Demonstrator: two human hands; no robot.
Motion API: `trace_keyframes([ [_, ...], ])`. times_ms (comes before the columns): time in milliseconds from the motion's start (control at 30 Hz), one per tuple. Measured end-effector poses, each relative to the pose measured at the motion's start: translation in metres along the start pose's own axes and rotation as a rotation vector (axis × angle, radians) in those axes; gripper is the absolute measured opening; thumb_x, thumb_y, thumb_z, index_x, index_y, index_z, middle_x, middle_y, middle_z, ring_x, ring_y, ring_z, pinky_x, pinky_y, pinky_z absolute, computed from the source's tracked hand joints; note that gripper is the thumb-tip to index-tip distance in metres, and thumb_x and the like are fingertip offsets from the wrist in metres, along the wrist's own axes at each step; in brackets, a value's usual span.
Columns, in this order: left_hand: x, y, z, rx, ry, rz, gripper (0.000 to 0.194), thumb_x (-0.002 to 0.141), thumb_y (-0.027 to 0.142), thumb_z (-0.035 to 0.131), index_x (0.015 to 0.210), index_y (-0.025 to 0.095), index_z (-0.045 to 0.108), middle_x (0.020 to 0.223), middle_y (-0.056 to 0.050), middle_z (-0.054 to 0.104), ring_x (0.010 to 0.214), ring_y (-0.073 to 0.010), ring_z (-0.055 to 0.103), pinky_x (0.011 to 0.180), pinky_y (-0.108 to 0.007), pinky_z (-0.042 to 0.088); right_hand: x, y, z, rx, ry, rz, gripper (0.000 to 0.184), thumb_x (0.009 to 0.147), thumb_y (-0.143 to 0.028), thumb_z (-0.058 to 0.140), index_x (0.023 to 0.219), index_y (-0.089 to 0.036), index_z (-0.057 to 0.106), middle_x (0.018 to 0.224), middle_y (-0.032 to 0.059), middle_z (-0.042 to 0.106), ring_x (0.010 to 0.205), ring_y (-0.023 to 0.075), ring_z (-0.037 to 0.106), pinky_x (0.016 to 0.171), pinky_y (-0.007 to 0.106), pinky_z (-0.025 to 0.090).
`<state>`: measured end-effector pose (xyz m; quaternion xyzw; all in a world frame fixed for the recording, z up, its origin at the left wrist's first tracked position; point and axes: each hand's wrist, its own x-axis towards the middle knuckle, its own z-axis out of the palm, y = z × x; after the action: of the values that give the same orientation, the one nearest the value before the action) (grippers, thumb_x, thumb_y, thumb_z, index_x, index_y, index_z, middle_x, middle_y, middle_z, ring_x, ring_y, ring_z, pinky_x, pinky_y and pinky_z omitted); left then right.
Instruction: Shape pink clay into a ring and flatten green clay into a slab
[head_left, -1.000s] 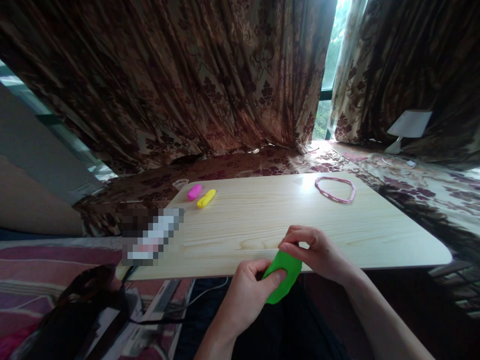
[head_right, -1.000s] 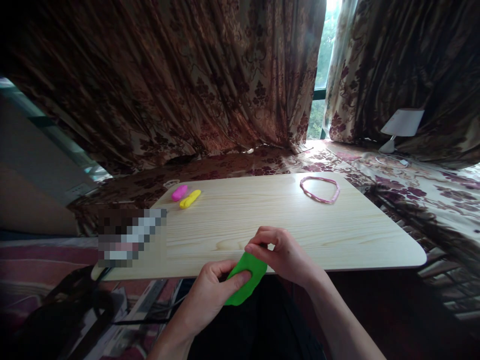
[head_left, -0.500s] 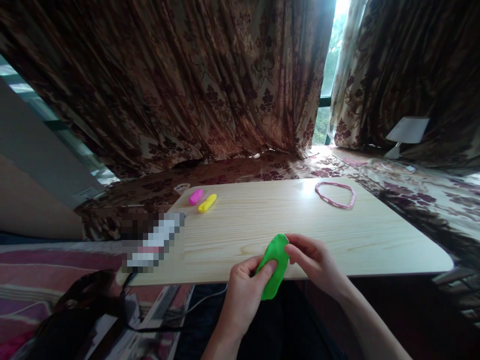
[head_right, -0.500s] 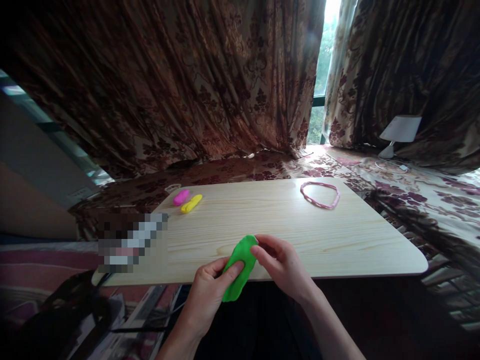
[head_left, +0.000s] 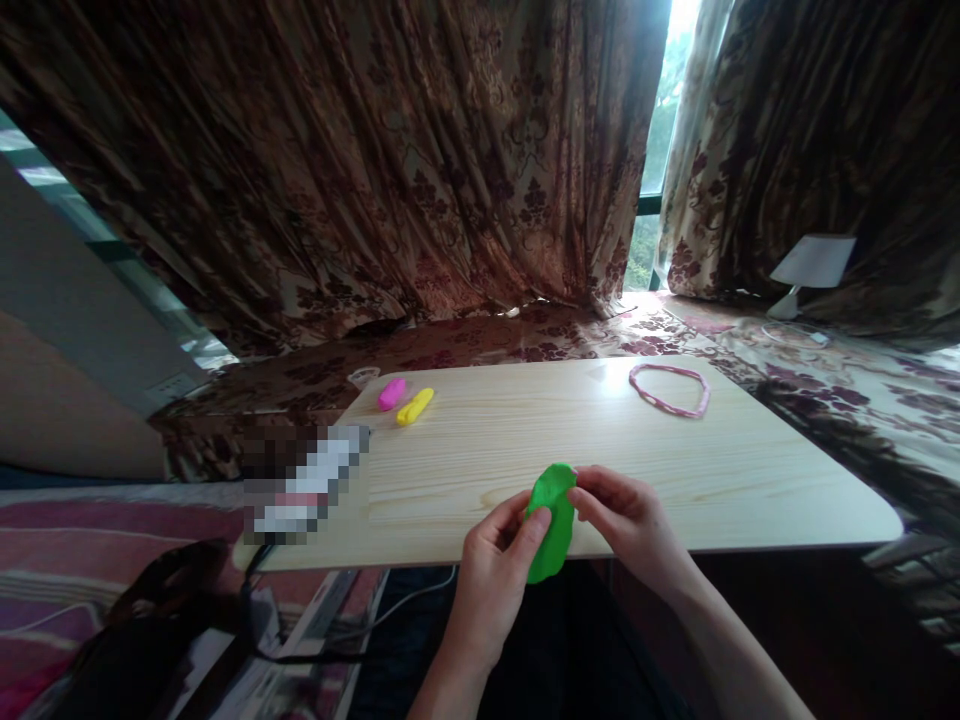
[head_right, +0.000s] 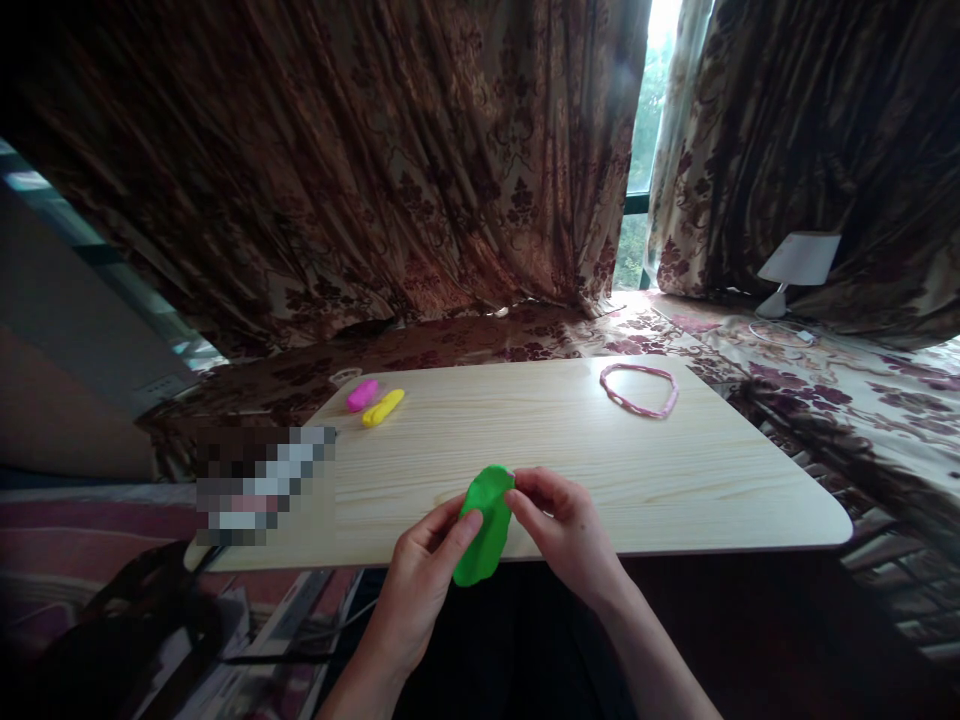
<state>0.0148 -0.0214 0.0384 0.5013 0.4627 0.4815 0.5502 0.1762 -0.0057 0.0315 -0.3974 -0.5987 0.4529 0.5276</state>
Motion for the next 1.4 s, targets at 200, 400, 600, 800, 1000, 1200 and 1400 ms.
trace_keyframes([
  [200,0.003,-0.008,0.0,0.005,0.081,0.081,0.031,0.083,0.035,0.06,0.106,0.018,0.068,0.106,-0.006,0.068,0.098,-0.0201,0.059,0.084,-0.025,0.045,-0.005,0.005,0.011,0.017,-0.067,0.031,0.022,0.084,-0.03,0.059,0.103,-0.019,0.065,0.079,0.0015,0.062,0.08,0.0177,0.06,0.07,0.028,0.049],
  [400,0.003,-0.014,0.001,-0.003,0.135,0.112,0.03,0.082,0.034,0.062,0.107,0.019,0.067,0.103,-0.004,0.069,0.097,-0.0191,0.06,0.084,-0.024,0.045,-0.007,0.007,0.017,0.005,-0.028,0.034,0.019,0.086,-0.032,0.056,0.097,-0.019,0.064,0.082,0.0015,0.06,0.077,0.0158,0.056,0.068,0.027,0.046],
  [600,0.002,-0.017,0.002,-0.005,0.149,0.107,0.03,0.082,0.037,0.06,0.104,0.018,0.068,0.095,-0.004,0.07,0.087,-0.0186,0.062,0.077,-0.025,0.048,-0.008,0.006,0.018,0.0,-0.01,0.059,0.019,0.087,-0.034,0.054,0.088,-0.016,0.062,0.075,0.0002,0.056,0.07,0.0132,0.051,0.063,0.025,0.043],
  [800,0.004,-0.027,-0.001,-0.002,0.284,0.11,0.029,0.079,0.038,0.064,0.098,0.017,0.07,0.084,-0.003,0.07,0.081,-0.018,0.061,0.074,-0.024,0.047,-0.008,0.007,0.025,-0.001,-0.015,0.099,0.031,0.089,-0.039,0.049,0.069,-0.015,0.053,0.062,-0.0035,0.042,0.057,0.0084,0.038,0.049,0.02,0.033],
  [1000,0.005,-0.03,0.0,-0.031,0.32,0.131,0.027,0.082,0.041,0.059,0.091,0.017,0.067,0.078,-0.002,0.067,0.076,-0.0158,0.058,0.068,-0.023,0.046,-0.01,0.009,0.029,-0.045,-0.024,0.13,0.037,0.089,-0.045,0.045,0.066,-0.016,0.047,0.059,-0.0046,0.034,0.053,0.008,0.031,0.045,0.021,0.028],
  [1200,0.005,-0.027,0.002,-0.052,0.371,0.145,0.025,0.082,0.041,0.058,0.083,0.017,0.063,0.078,-0.001,0.065,0.076,-0.0142,0.056,0.068,-0.021,0.045,-0.014,0.008,0.031,-0.128,-0.026,0.131,0.039,0.089,-0.044,0.047,0.062,-0.017,0.043,0.058,-0.0051,0.03,0.053,0.0081,0.028,0.047,0.022,0.026],
  [1400,0.004,-0.027,0.005,-0.049,0.323,0.137,0.025,0.08,0.04,0.06,0.089,0.017,0.063,0.075,-0.001,0.063,0.07,-0.0134,0.056,0.063,-0.021,0.044,-0.014,0.008,0.03,-0.148,-0.022,0.131,0.036,0.089,-0.043,0.047,0.064,-0.017,0.046,0.059,-0.0049,0.032,0.054,0.0084,0.029,0.048,0.022,0.028],
])
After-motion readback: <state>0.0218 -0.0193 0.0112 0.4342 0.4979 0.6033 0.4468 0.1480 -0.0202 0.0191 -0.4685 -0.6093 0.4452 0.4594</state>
